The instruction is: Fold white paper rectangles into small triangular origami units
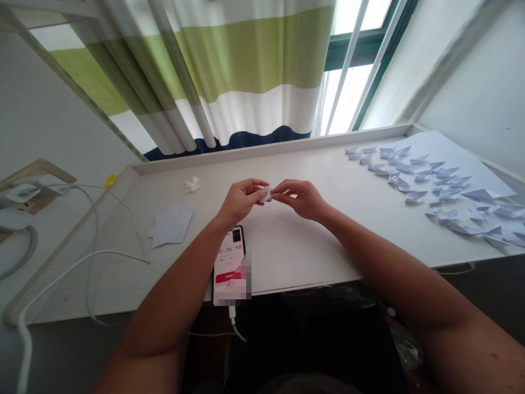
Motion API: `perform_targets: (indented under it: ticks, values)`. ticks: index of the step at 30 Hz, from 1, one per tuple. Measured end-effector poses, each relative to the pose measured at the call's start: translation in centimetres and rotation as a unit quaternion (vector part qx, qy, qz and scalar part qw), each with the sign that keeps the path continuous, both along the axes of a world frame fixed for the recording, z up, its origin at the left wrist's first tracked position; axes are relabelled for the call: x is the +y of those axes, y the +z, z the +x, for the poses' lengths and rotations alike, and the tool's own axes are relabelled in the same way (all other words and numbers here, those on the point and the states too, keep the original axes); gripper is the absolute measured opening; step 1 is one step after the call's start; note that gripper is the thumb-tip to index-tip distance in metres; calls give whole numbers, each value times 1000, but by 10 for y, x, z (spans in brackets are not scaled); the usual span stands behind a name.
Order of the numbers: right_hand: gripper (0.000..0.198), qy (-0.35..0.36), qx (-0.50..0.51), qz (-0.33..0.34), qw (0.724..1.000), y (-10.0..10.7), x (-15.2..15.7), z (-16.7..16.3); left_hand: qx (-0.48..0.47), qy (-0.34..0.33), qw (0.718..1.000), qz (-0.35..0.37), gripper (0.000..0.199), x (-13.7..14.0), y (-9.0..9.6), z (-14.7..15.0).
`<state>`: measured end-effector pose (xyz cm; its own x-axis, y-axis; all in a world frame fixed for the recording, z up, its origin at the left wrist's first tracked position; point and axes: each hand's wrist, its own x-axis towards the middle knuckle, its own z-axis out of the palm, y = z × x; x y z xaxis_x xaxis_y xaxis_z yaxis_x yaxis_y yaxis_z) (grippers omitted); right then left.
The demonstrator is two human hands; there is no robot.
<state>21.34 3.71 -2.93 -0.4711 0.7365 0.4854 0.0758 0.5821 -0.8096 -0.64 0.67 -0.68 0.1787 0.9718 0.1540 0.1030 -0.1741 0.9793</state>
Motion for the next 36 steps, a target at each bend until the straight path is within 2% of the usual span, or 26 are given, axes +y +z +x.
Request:
perform_targets:
  ticks: [5,9,13,20,27,32,36]
  values:
    - [26,-31,-10,32,999,0,-1,-1,12,-32,999,-17,43,-1,1,0]
    - [30,-61,-15,16,998,2,-3,0,45,-28,999,5,53,-1,0,0]
    - [33,-66,-17,6,998,5,-4,0,32,-39,998,35,56,0,-4,0]
    - [39,-71,-1,29,997,6,-4,0,13,-64,996,67,39,1,-5,-2]
    - [36,-58,-3,42,997,5,-4,0,-25,-22,998,61,39,0,-3,3]
    - [38,-51,49,-3,997,4,-3,-3,-57,2,997,52,40,-1,-2,5]
    - [44,-30,84,-54,995,3,1,-4,-42,12,997,69,38,-1,-3,5]
